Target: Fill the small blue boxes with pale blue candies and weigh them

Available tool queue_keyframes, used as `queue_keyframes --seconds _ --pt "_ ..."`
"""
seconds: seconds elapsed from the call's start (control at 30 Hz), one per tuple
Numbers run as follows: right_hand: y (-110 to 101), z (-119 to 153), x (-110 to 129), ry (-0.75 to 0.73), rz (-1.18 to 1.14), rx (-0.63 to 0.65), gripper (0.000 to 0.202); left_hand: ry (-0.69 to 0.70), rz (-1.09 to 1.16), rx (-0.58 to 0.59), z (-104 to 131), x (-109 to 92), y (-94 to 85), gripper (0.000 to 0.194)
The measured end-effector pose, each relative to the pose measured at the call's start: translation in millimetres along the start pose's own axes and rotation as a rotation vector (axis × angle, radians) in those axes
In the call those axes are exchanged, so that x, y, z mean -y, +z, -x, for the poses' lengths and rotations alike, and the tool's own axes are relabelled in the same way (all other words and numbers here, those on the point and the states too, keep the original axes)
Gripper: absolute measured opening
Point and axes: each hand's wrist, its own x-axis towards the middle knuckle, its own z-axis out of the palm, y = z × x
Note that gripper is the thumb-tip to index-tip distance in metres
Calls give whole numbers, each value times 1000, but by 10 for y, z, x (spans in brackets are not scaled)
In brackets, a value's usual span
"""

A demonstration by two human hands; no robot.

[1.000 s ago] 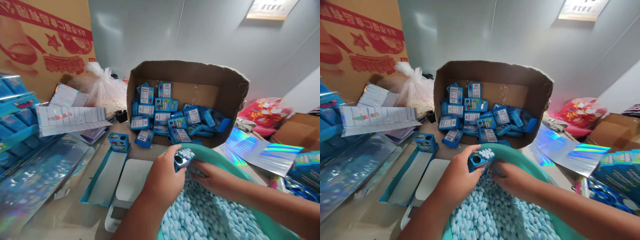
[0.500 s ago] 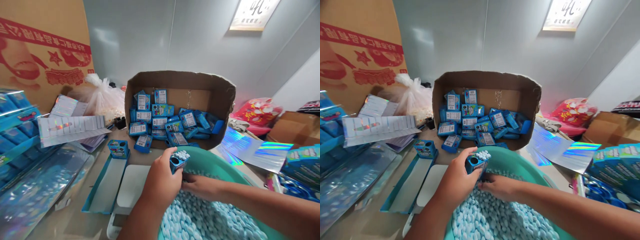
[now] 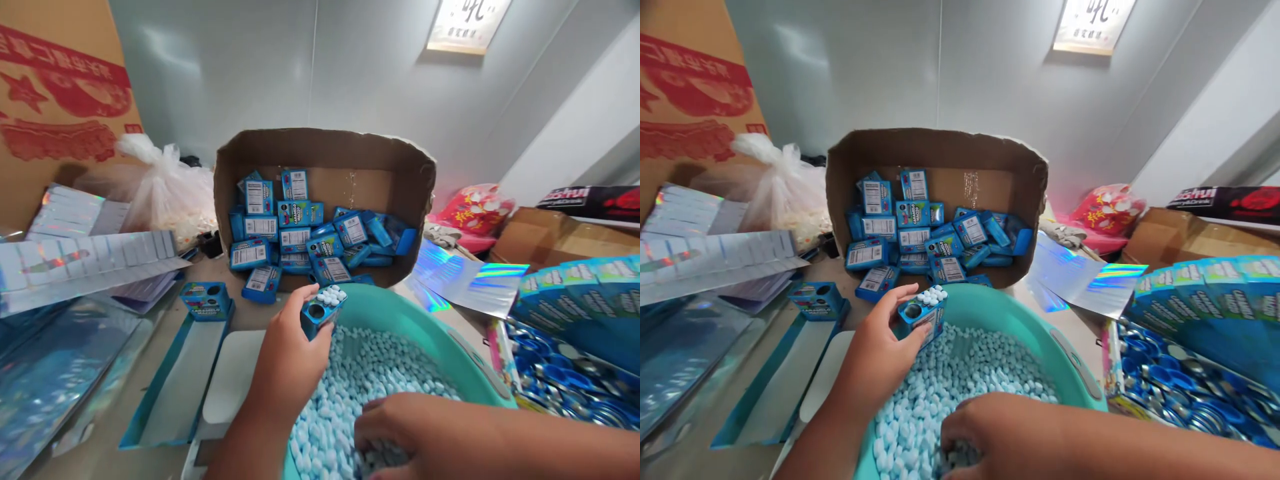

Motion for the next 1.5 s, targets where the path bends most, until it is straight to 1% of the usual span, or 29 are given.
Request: queue_keyframes --seconds 0.1,0.17,0.2,0.27,0.3,0.33,0.4,0.5,0.53,0.6,0.67,0.83,0.9,0.93,1.0,1.1,1.17,1.2,1.27,1.3,1.33,1.37,1.5 --pt "-16 25 18 63 11 -44 26 5 7 10 -4 -14 3 50" --pt "-2 44 28 65 80 -146 33 17 -3 4 -2 -21 3 50" --pt "28 50 20 44 124 -198 41 23 -7 -1 1 -23 2 49" --pt "144 44 -40 -48 217 -261 55 31 -10 -6 9 -24 3 49" --pt "225 31 -89 -108 263 -273 57 34 -9 -6 14 -24 4 49" --pt "312 11 -145 -181 315 -262 55 35 -10 -7 19 -24 6 48" --pt "473 -38 -247 -282 406 -259 49 35 -17 -7 28 -23 13 48" --pt "588 -102 -302 -366 414 -242 52 48 -31 -7 44 -18 24 48" --pt "589 -122 -296 -364 399 -228 56 53 -34 -3 48 -15 25 48" --pt "553 -177 -286 -312 387 -203 64 56 -38 1 55 -10 25 49" --pt "495 -272 -327 -240 402 -234 69 53 -40 -4 58 -9 22 49" --pt "298 -641 -665 -176 502 -376 57 97 -29 -60 55 -40 3 47" --pt "197 -741 -755 -195 503 -418 51 112 -13 -74 58 -52 -7 46" --pt "149 -764 -763 -209 480 -439 47 115 -6 -79 60 -56 -11 46" --pt "81 -758 -701 -224 412 -481 44 123 -1 -93 70 -61 -18 46" --pt "105 -664 -457 -184 327 -552 43 153 -7 -104 95 -67 -25 46" --pt "215 -569 -262 -172 272 -537 44 172 8 -100 112 -73 -28 48" --pt "285 -518 -178 -179 240 -489 48 178 28 -94 120 -77 -28 50" --pt "422 -427 -66 -243 181 -323 65 176 80 -92 130 -86 -24 59" --pt "475 -396 -46 -283 164 -254 72 167 102 -94 133 -90 -21 64" --pt "512 -380 -52 -309 158 -210 77 157 118 -94 134 -94 -18 68" --pt "531 -381 -81 -318 167 -196 78 144 125 -94 134 -96 -14 71" --pt "490 -532 -339 -290 311 -259 77 105 103 -100 121 -93 -3 73"
